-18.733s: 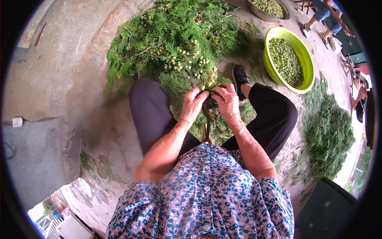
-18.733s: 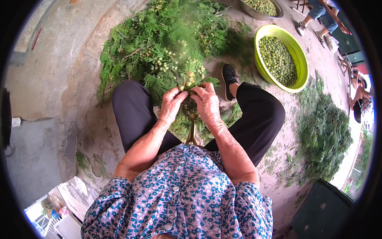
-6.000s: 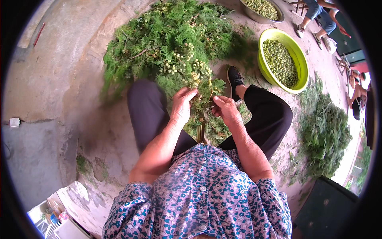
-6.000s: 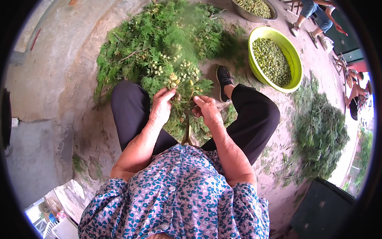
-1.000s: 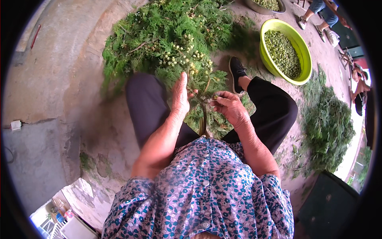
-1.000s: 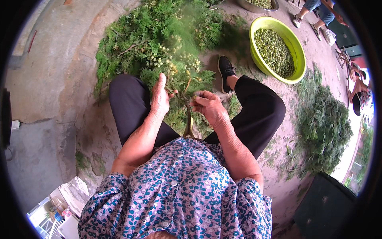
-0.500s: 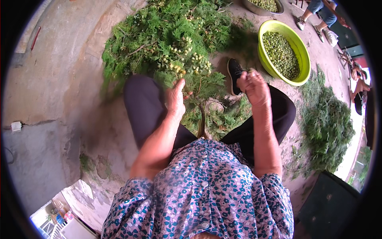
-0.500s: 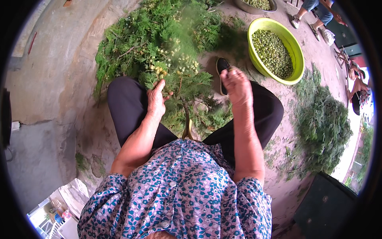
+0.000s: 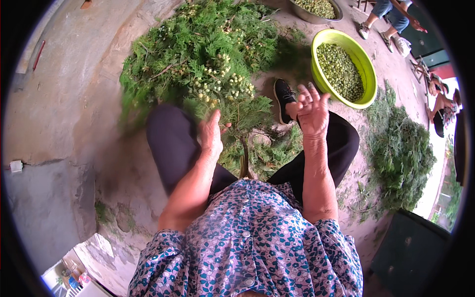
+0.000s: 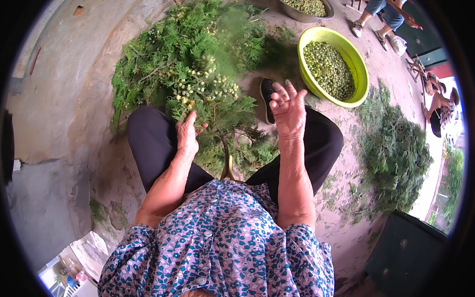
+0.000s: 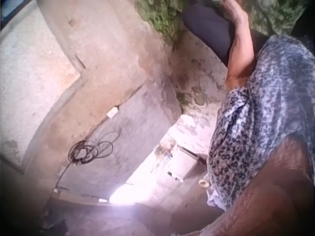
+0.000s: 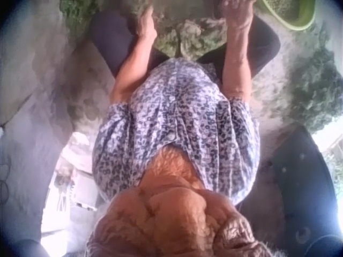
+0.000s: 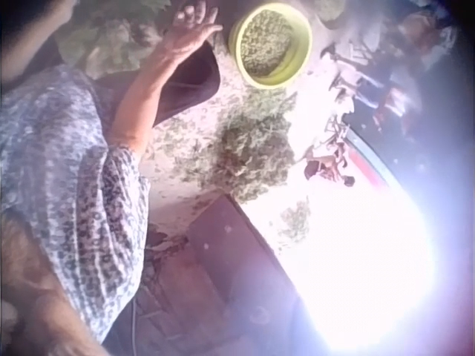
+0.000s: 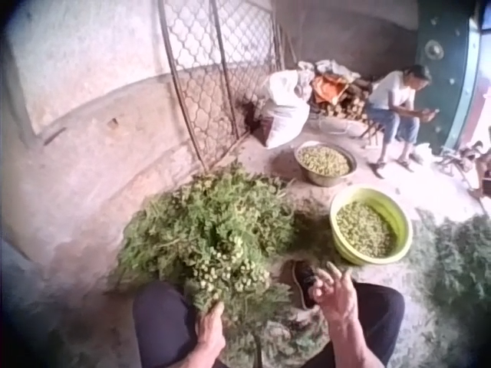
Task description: The person picks small green fruits from leafy branches by hand and places them into a green plastic bowl.
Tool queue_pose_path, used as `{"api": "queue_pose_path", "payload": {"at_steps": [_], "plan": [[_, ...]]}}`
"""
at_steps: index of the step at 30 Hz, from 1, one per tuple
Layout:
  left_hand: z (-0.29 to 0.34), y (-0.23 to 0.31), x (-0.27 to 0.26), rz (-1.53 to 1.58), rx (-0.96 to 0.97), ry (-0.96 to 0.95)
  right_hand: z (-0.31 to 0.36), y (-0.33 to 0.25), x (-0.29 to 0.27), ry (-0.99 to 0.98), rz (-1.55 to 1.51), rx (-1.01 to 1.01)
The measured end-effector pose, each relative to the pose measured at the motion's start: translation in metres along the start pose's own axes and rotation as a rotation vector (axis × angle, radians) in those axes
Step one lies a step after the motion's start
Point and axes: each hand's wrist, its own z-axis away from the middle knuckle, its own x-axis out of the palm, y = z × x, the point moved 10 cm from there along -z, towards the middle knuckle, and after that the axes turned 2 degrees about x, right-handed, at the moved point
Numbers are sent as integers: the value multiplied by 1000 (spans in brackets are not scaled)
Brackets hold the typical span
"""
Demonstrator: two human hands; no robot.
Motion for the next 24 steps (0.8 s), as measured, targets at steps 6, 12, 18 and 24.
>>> {"api": "queue_pose_path", "payload": {"at_steps": [6, 12, 18, 24], "plan": [[5, 9, 15, -76, 80, -102, 35, 117, -8, -43, 851, 481], [5, 25, 2, -265, 264, 60, 48, 158, 0, -49, 598, 498], [0, 31, 2, -633, 392, 105, 51, 148, 10, -93, 732, 343], [32, 67, 41, -471, 610, -190, 53, 139, 22, -175, 978, 118]]}}
